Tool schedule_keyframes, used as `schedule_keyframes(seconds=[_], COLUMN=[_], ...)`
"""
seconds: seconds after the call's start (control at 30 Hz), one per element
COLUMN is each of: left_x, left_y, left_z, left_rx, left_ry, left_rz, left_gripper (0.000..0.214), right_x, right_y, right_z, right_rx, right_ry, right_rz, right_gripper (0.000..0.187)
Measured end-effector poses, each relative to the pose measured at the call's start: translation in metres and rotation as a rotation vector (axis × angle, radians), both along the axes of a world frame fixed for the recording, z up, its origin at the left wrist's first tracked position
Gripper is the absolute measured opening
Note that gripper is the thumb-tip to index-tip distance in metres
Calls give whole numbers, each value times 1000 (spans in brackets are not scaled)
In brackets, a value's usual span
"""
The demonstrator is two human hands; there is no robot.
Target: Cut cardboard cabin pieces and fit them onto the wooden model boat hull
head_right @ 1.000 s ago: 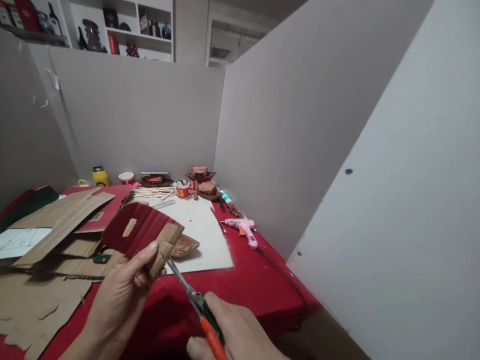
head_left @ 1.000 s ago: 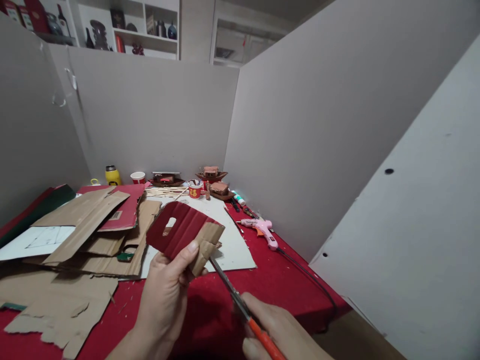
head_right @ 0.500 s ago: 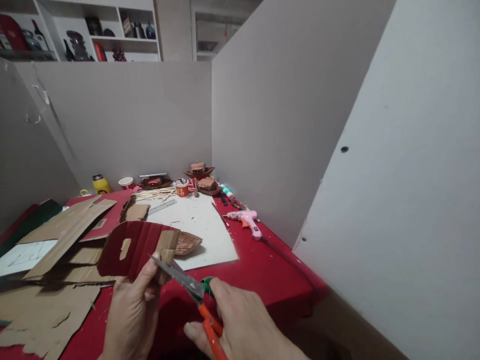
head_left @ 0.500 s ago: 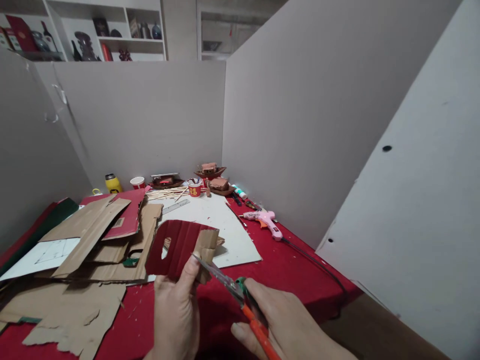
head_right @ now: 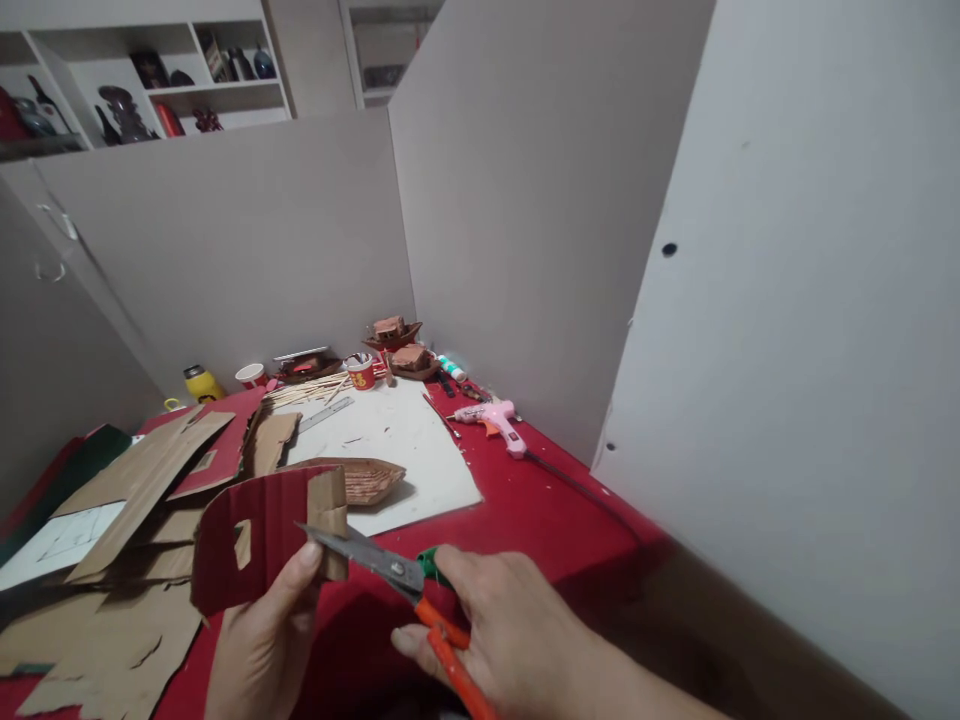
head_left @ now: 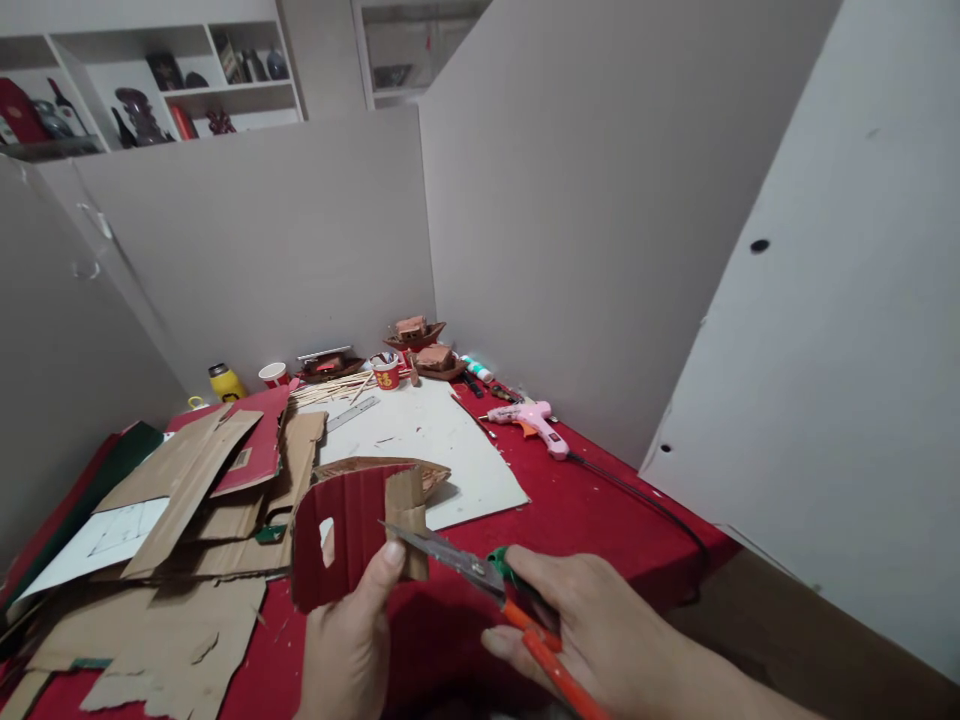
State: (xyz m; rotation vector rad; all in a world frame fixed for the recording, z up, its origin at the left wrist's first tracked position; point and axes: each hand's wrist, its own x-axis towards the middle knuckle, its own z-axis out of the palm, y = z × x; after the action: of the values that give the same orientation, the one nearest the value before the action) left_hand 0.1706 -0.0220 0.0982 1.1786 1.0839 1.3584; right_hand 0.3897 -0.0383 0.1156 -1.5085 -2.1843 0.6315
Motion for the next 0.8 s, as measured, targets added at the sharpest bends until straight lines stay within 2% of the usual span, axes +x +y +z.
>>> schedule_keyframes(seconds=[0.03,0.17,0.27,0.33,0.4,0.47,0.7,0.8], left_x=[-5,-37,-59,-64,-60,-54,-52,-52], left_y=[-2,-2,7,13,15,16,20,20], left_z=[9,50,76,86,89,88,74,69], left_rx=[-14,-128,-148,-193,-230,-251,-417,-445], left_ry=[-17,-235,-105,112,348,483,395,378], left_rz=[-12,-202,-414,-529,-555,-536,-696,-717], left_gripper=[39,68,77,75,65,55,47,46], right_x=[3,14,17,16,15,13,12,11], right_y=[0,0,0,0,-1,-1,2,5], right_z=[2,8,10,11,11,11,15,22], right_rx=[-8,-7,15,12,17,21,44,23], right_ry=[0,-95,-223,-268,-310,-355,-430,-443], right_rz=[2,3,43,95,132,151,186,167], right_gripper=[43,40,42,42,42,43,46,47])
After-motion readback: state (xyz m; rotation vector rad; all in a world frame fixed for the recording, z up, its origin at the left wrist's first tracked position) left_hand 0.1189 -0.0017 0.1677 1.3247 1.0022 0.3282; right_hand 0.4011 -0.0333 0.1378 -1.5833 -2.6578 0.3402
